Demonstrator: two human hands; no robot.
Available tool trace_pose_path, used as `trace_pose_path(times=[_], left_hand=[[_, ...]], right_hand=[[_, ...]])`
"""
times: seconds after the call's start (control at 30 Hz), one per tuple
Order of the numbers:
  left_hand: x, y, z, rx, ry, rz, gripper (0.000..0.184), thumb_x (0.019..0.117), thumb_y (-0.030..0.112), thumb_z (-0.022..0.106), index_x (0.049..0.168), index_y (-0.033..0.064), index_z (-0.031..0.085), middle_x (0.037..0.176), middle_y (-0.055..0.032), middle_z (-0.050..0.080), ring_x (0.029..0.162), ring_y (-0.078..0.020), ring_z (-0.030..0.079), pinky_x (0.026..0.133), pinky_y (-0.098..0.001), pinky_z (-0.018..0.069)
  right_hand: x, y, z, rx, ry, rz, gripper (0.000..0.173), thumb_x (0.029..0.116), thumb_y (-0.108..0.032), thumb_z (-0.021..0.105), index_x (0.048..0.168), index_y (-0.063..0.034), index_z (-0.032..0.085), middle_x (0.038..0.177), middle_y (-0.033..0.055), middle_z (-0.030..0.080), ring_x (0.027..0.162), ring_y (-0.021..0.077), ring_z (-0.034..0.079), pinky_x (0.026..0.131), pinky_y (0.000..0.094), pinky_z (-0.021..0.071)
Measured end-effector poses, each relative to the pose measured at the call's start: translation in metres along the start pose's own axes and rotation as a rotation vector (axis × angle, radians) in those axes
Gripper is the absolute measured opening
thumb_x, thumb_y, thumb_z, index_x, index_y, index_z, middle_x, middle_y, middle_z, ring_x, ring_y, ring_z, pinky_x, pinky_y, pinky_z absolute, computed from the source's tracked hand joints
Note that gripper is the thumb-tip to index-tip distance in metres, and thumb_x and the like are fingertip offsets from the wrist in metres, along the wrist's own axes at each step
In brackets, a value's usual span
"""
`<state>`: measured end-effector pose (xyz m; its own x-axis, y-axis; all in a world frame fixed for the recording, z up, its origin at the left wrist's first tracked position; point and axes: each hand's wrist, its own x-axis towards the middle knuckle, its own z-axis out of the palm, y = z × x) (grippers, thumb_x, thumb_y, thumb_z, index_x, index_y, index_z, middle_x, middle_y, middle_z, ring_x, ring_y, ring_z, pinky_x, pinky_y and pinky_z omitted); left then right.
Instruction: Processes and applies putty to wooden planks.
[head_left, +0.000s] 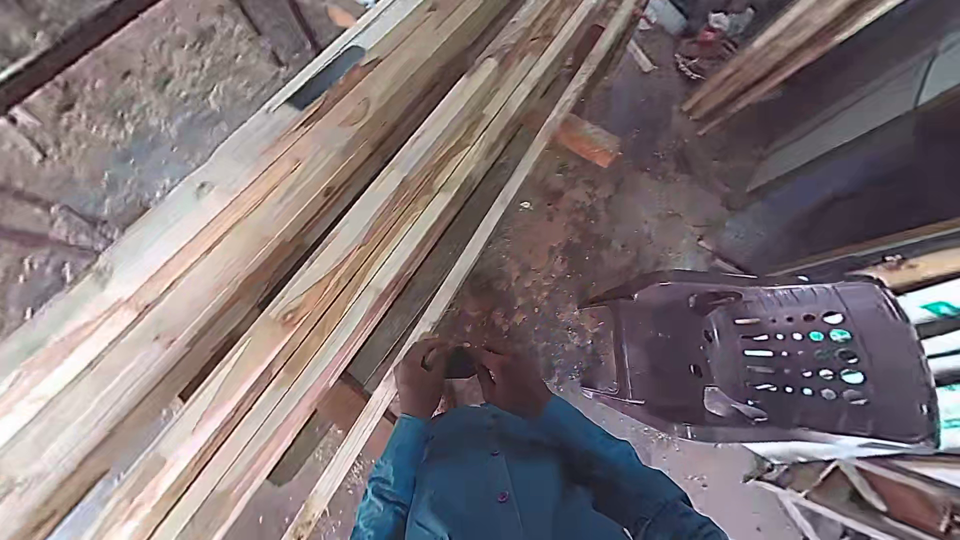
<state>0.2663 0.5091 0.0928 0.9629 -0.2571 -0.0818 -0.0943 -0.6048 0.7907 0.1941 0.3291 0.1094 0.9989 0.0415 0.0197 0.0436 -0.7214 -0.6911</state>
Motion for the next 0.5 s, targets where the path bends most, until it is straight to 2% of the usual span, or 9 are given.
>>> trace_pose_path(times=[0.07,0.13,0.23,0.3,0.37,0.43,0.47,0.5], left_hand=[[0.018,0.026,0.029,-0.008,-0.078,-0.001,0.024,0.0981,0.029,0.070,0.109,0.0095,0.078,0.110,-0.0072,0.076,0.105,-0.0187,0.072,0.097,-0.0462,0.0574],[0.037,0.057,0.056,0.029,-0.146,0.009,0.026,0.0985,0.029,0.069,0.110,0.0066,0.078,0.110,-0.0109,0.076,0.105,-0.0233,0.072,0.098,-0.0490,0.0553],[0.065,0.091,0.092,0.111,-0.251,0.025,0.028,0.1003,0.031,0.067,0.111,0.0083,0.078,0.107,-0.0097,0.076,0.096,-0.0234,0.072,0.092,-0.0485,0.0562],[0.085,0.100,0.110,0.133,-0.313,0.058,0.027,0.1006,0.031,0.066,0.110,0.0082,0.078,0.106,-0.0103,0.076,0.092,-0.0244,0.071,0.091,-0.0500,0.0553],[0.108,0.110,0.125,0.133,-0.349,0.056,0.026,0.1002,0.029,0.066,0.108,0.0080,0.078,0.102,-0.0099,0.076,0.091,-0.0241,0.070,0.091,-0.0497,0.0550],[0.134,0.125,0.136,0.139,-0.367,0.018,0.023,0.1006,0.027,0.066,0.106,0.0082,0.078,0.091,-0.0066,0.076,0.076,-0.0187,0.070,0.079,-0.0445,0.0588],[0.150,0.131,0.142,0.151,-0.372,-0.009,0.023,0.1014,0.026,0.064,0.107,0.0078,0.077,0.087,-0.0064,0.075,0.071,-0.0184,0.070,0.075,-0.0437,0.0605],[0.167,0.137,0.147,0.150,-0.370,-0.031,0.023,0.1017,0.024,0.064,0.108,0.0066,0.076,0.087,-0.0081,0.075,0.070,-0.0197,0.070,0.074,-0.0445,0.0602]], right_hand=[[-0.006,0.025,-0.028,0.005,0.026,0.079,0.035,0.1002,-0.020,0.052,0.127,-0.0131,0.072,0.111,0.0125,0.073,0.102,0.0274,0.070,0.089,0.0445,0.0578],[-0.009,0.047,-0.057,0.003,0.044,0.171,0.034,0.1006,-0.022,0.051,0.125,-0.0135,0.073,0.107,0.0120,0.071,0.098,0.0272,0.069,0.087,0.0447,0.0572],[-0.012,0.081,-0.091,0.024,0.069,0.257,0.033,0.0999,-0.022,0.052,0.121,-0.0112,0.075,0.106,0.0119,0.072,0.097,0.0256,0.070,0.087,0.0428,0.0579],[-0.010,0.102,-0.109,0.066,0.047,0.307,0.032,0.1001,-0.023,0.052,0.113,-0.0079,0.076,0.103,0.0123,0.072,0.096,0.0260,0.070,0.087,0.0435,0.0576],[-0.003,0.120,-0.128,0.096,0.023,0.342,0.035,0.1017,-0.032,0.053,0.109,-0.0077,0.076,0.099,0.0110,0.073,0.091,0.0246,0.071,0.085,0.0428,0.0583],[0.006,0.137,-0.150,0.144,-0.071,0.410,0.050,0.0975,-0.053,0.060,0.118,-0.0093,0.073,0.101,0.0111,0.072,0.093,0.0257,0.070,0.086,0.0466,0.0572],[0.012,0.148,-0.159,0.140,-0.114,0.440,0.060,0.0907,-0.062,0.066,0.122,-0.0107,0.070,0.103,0.0109,0.072,0.096,0.0267,0.070,0.087,0.0492,0.0570],[0.018,0.160,-0.168,0.143,-0.147,0.475,0.069,0.0850,-0.062,0.072,0.130,-0.0105,0.067,0.109,0.0125,0.072,0.101,0.0292,0.070,0.091,0.0520,0.0565]])
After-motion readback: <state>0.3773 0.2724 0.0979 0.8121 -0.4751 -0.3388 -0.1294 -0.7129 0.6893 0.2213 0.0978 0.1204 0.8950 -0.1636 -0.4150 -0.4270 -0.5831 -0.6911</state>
